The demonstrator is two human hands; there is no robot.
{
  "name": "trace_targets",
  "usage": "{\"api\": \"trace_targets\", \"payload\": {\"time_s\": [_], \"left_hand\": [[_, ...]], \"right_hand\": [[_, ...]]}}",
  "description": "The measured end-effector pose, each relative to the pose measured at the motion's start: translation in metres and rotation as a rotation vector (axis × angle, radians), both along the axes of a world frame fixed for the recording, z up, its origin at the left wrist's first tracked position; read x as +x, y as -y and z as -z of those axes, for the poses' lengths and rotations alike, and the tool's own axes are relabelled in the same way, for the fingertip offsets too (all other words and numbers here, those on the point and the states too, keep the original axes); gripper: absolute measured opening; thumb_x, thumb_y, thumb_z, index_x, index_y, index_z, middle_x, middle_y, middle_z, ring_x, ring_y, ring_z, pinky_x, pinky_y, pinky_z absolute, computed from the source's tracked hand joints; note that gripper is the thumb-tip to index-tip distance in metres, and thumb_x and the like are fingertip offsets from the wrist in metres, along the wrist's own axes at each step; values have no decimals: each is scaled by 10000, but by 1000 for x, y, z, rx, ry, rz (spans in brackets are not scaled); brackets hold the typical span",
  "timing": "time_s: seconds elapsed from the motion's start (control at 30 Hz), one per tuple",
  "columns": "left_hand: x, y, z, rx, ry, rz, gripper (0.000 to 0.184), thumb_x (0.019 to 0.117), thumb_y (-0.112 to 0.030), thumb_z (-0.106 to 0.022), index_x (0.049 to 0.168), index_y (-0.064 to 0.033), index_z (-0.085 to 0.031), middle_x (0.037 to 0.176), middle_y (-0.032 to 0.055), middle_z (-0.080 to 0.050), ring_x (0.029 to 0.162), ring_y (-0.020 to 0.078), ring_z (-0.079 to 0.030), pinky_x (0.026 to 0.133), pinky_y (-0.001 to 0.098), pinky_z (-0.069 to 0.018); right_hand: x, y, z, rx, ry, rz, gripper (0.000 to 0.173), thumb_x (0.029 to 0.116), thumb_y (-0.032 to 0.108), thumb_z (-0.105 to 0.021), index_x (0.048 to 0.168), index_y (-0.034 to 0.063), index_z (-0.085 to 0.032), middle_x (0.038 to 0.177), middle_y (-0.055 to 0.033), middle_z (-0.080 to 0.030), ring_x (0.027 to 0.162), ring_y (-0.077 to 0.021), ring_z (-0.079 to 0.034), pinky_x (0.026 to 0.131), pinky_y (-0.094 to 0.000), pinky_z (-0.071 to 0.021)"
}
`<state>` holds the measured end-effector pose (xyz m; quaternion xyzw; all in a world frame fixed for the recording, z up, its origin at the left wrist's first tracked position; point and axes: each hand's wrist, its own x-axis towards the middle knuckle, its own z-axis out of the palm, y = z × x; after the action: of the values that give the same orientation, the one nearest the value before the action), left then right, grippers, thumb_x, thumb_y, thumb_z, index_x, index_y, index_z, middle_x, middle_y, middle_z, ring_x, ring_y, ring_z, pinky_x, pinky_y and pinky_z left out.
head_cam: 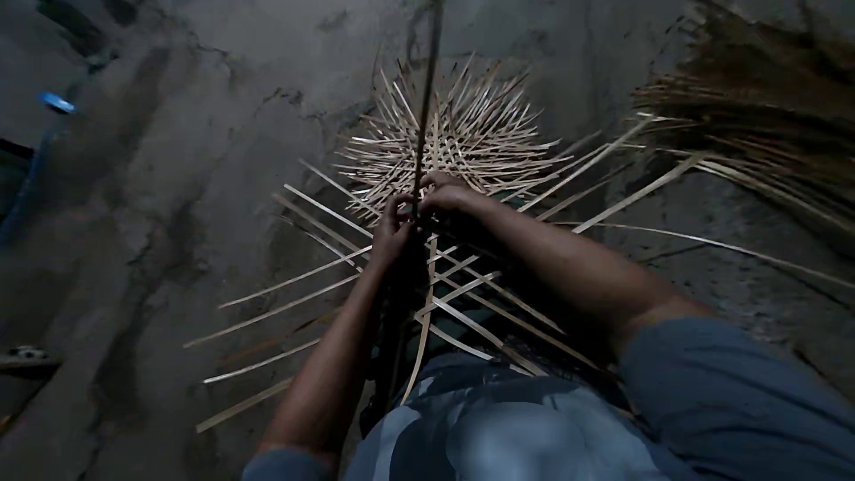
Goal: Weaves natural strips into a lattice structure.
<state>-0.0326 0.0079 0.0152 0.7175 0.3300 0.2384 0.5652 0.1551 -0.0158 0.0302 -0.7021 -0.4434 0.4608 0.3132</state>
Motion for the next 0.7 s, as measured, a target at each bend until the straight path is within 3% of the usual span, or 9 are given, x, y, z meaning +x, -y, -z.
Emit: {"api": "trace_targets", "payload": {"time_s": [0.13, 0.2, 0.27, 0.33, 0.37, 0.43, 0.47, 0.6, 0.7], "left_hand": [[-3, 0, 8, 16, -27, -36, 383, 1068, -144, -501, 1440, -58, -476, 1065, 129, -689, 883, 185, -700, 815, 382, -606], [-5, 0, 3, -15, -35, -47, 403, 1062, -151, -523, 1450, -51, -485, 1084, 130, -691, 887, 181, -700, 817, 374, -601], [-11, 2, -2, 118, -87, -40, 478, 1003, -120, -626, 1459, -56, -497, 1135, 135, -681, 923, 183, -692, 835, 370, -597], [-19, 14, -12, 448, -289, -61, 586, 921, -151, -746, 1446, -37, -514, 1185, 181, -655, 995, 266, -673, 893, 440, -574], [-21, 24, -20, 555, -394, -67, 580, 919, -191, -763, 1419, -13, -530, 1201, 221, -639, 1026, 337, -664, 911, 507, -561], [-23, 33, -24, 636, -505, -69, 454, 941, -244, -735, 1314, -10, -625, 1152, 215, -667, 1028, 361, -675, 914, 535, -558], [-23, 36, -25, 635, -519, -62, 378, 953, -242, -715, 1259, -25, -667, 1122, 197, -685, 1024, 350, -683, 914, 536, -556], [-20, 32, -22, 608, -508, -14, 292, 951, -187, -699, 1199, -34, -686, 1091, 173, -704, 1044, 331, -688, 944, 519, -549], [-16, 33, -25, 601, -533, 10, 249, 960, -140, -689, 1188, -40, -687, 1103, 177, -700, 1055, 336, -687, 938, 522, -554]], "right_hand": [[-10, -7, 3, 21, 133, -12, 765, 771, 132, -843, 1459, 100, -510, 1088, -192, -706, 989, -376, -691, 879, -613, -553], [-8, 1, -1, 73, 141, -5, 956, 719, 107, -885, 1540, 82, -397, 1111, -172, -725, 1001, -352, -707, 902, -585, -566], [-7, 17, -13, 191, 240, -13, 1128, 696, 90, -909, 1610, 55, -248, 1170, -180, -686, 1029, -360, -685, 918, -580, -558], [-7, 37, -22, 352, 487, -98, 992, 766, 133, -877, 1577, 19, -317, 1260, -212, -624, 1074, -366, -663, 938, -540, -560], [-5, 47, -22, 451, 585, -151, 776, 808, 149, -845, 1470, -7, -470, 1231, -231, -638, 1079, -380, -660, 955, -543, -549], [-3, 66, -21, 493, 684, -257, 382, 908, 245, -768, 1192, 6, -680, 1101, -200, -698, 1048, -363, -680, 953, -542, -542], [-2, 74, -20, 454, 688, -303, 330, 923, 280, -757, 1122, 19, -723, 1064, -184, -718, 1032, -350, -692, 943, -546, -548], [-4, 94, -4, 414, 655, -276, 354, 929, 289, -746, 1178, 39, -715, 1114, -170, -703, 1047, -323, -687, 941, -525, -559], [-8, 97, 7, 480, 718, -210, 308, 941, 274, -723, 1133, 33, -727, 1081, -172, -705, 1006, -320, -700, 896, -507, -580]]}}
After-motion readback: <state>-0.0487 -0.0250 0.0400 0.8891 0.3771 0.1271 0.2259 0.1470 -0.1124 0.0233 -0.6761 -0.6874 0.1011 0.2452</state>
